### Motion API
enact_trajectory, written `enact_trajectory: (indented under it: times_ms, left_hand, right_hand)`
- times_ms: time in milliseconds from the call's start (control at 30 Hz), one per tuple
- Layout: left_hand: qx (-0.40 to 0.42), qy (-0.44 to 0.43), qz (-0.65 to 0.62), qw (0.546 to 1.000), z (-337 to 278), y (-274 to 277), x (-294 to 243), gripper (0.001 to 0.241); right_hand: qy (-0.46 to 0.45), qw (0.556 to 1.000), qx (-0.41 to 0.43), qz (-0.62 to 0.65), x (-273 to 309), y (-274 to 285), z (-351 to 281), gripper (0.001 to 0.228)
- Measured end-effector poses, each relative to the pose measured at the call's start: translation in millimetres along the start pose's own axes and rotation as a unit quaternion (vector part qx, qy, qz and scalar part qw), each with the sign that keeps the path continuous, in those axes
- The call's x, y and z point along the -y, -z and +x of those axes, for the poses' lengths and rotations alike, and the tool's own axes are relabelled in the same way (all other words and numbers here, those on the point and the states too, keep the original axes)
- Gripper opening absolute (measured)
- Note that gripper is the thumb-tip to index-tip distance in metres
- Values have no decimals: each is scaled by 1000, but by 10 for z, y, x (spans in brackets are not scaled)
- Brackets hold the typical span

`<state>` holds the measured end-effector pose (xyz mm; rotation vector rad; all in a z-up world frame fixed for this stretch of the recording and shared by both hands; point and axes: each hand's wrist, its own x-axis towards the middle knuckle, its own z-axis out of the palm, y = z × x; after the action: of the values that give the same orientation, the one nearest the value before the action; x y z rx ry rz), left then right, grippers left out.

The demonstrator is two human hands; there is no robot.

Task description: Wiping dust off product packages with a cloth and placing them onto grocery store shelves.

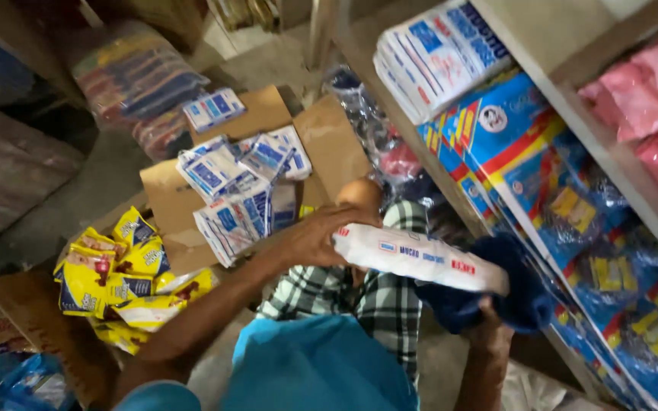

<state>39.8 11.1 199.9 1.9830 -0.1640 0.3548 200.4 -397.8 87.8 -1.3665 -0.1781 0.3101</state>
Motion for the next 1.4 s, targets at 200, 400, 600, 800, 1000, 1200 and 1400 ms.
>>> enact_trajectory:
  times_ms: [200, 400, 600, 800, 1000, 1200, 1400]
  left_hand:
    - [-7, -145, 213, 966, -113, 85, 472, 69]
    - [-72, 89, 190, 975, -531, -112, 782, 64]
    - [-205, 242, 66, 946, -1380, -768, 1508, 43]
    - [-411, 226, -499, 729, -1670, -1133, 1255, 41]
    - [-368, 349, -467, 725, -1824, -1362, 1893, 49]
    - [-318, 452, -424, 718, -1292, -989, 1399, 41]
    - [-326, 428, -366, 759, -1309, -944, 1270, 40]
  right_hand:
    - [2, 999, 36, 28, -445, 603, -349, 28]
    - [71, 961, 122, -236, 447, -932, -582, 58]
    - [32, 941, 257, -216, 418, -1617, -595, 89]
    - [178, 612, 387, -666, 62, -1952, -657, 89]
    - [361, 565, 399, -626, -193, -2456, -423, 74]
    - [344, 702, 394, -484, 156, -2834, 397, 65]
    - [163, 838, 322, -409, 192, -2200, 535, 62]
